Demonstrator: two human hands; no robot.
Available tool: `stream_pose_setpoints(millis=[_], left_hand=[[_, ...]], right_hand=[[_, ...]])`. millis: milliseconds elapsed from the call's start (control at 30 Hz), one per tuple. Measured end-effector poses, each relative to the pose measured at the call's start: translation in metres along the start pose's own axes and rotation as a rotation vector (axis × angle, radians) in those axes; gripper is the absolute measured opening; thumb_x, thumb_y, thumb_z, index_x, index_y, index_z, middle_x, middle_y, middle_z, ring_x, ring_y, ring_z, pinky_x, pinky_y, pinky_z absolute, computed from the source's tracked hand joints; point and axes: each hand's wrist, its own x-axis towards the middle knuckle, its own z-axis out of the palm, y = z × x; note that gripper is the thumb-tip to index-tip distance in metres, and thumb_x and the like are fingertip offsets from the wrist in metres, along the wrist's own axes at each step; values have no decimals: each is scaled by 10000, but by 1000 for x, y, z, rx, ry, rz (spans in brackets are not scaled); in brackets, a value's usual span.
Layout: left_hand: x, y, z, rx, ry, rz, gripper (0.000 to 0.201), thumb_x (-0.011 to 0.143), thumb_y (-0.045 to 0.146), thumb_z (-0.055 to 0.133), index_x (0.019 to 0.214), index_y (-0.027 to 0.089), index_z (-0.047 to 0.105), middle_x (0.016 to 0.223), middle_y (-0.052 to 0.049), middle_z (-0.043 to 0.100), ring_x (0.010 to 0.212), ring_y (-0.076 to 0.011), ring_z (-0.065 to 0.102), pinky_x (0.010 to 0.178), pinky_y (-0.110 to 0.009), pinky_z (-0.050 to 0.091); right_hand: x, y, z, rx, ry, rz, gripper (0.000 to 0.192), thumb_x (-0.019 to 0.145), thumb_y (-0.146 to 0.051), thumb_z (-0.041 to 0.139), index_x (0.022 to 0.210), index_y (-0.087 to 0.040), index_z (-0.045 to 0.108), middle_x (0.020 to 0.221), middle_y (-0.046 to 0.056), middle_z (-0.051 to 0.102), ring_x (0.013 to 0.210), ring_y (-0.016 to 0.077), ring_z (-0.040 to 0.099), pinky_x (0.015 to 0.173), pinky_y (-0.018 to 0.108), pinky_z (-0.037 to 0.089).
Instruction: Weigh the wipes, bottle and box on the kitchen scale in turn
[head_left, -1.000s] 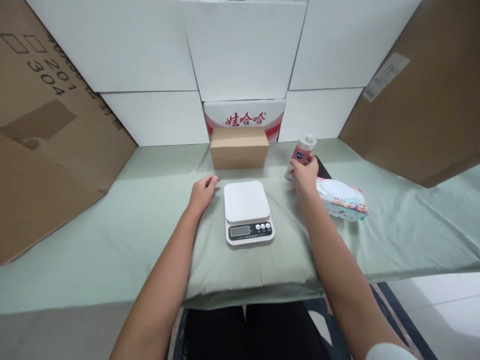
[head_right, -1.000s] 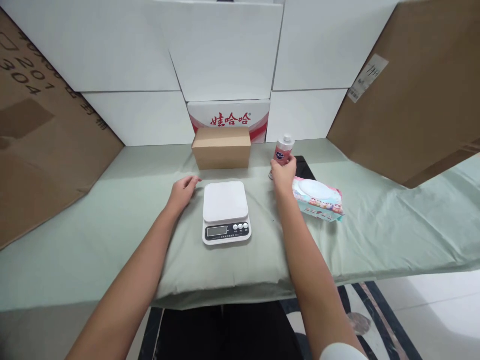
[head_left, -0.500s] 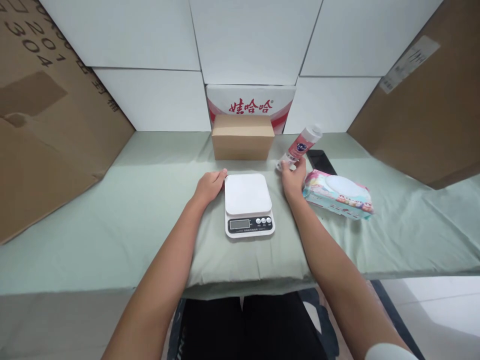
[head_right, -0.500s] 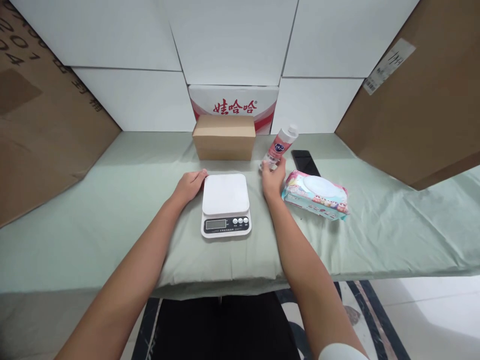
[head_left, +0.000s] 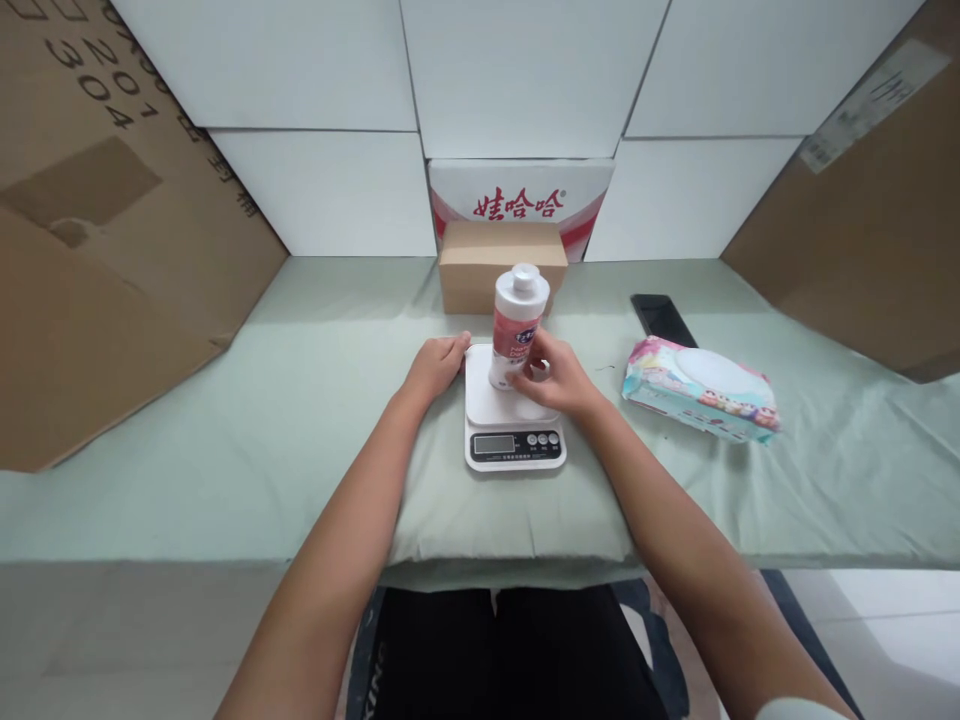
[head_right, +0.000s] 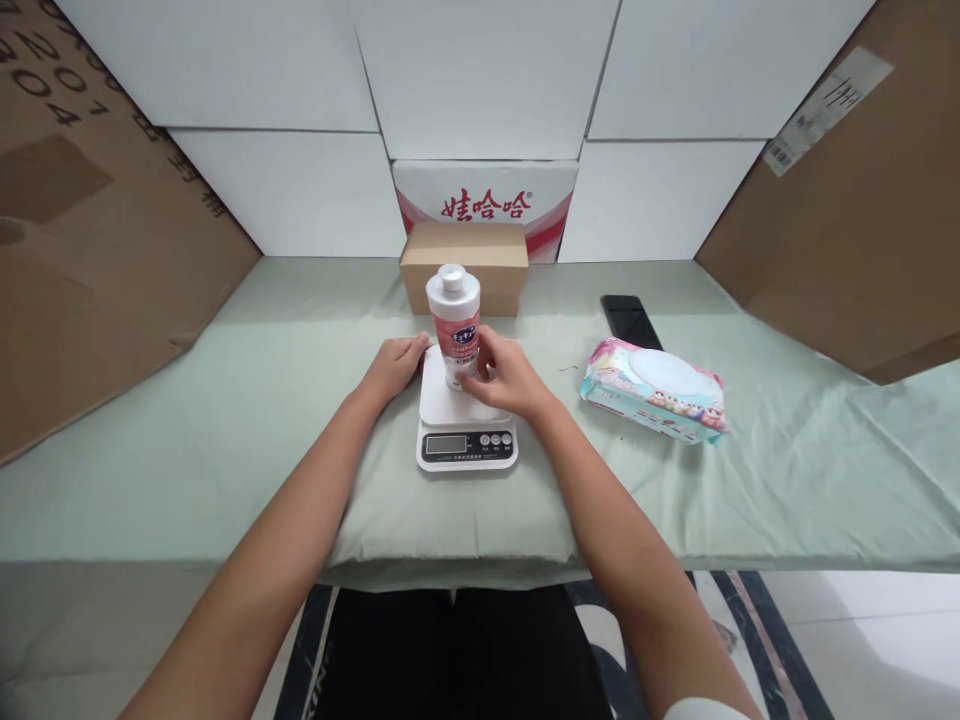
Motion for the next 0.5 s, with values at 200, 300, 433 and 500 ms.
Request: stream_pose_setpoints(millis=[200,300,433,500], left_hand=[[-1,2,-1,-35,-3,-10,605,1036,578,369,626,199,602,619,-10,617,668,-178,572,725,-324,409],[-1,2,-2,-54,-2,-26,587,1028,580,372,711,192,678,612,-8,605,667,-188,574,729,-326,416],[0,3,-4,-30,71,-31,496,1008,528,400,856,197,736,612,3,571,682,-194,545,711,-318,395],[0,2,-5,4,133,-26,420,988,481,429,794,212,687,605,10,525,670,-186,504,692,-318,362]], right_hand=[[0,1,-3,31,104,2,494,800,-599,802,1098,-253,613,885,-1,656,634,126,465,612,308,399],[1,10,-8,115,428,36,478,889,-700,644,1100,-273,600,1035,39,703,630,130,447,600,313,402],[2,40,-18,150,814,241,425,937,-652,585,800,-265,472,704,-30,526,563,124,360,519,286,314],[1,54,-21,118,755,316,483,955,-612,554,702,-273,322,601,-62,354,545,125,290,497,284,255]])
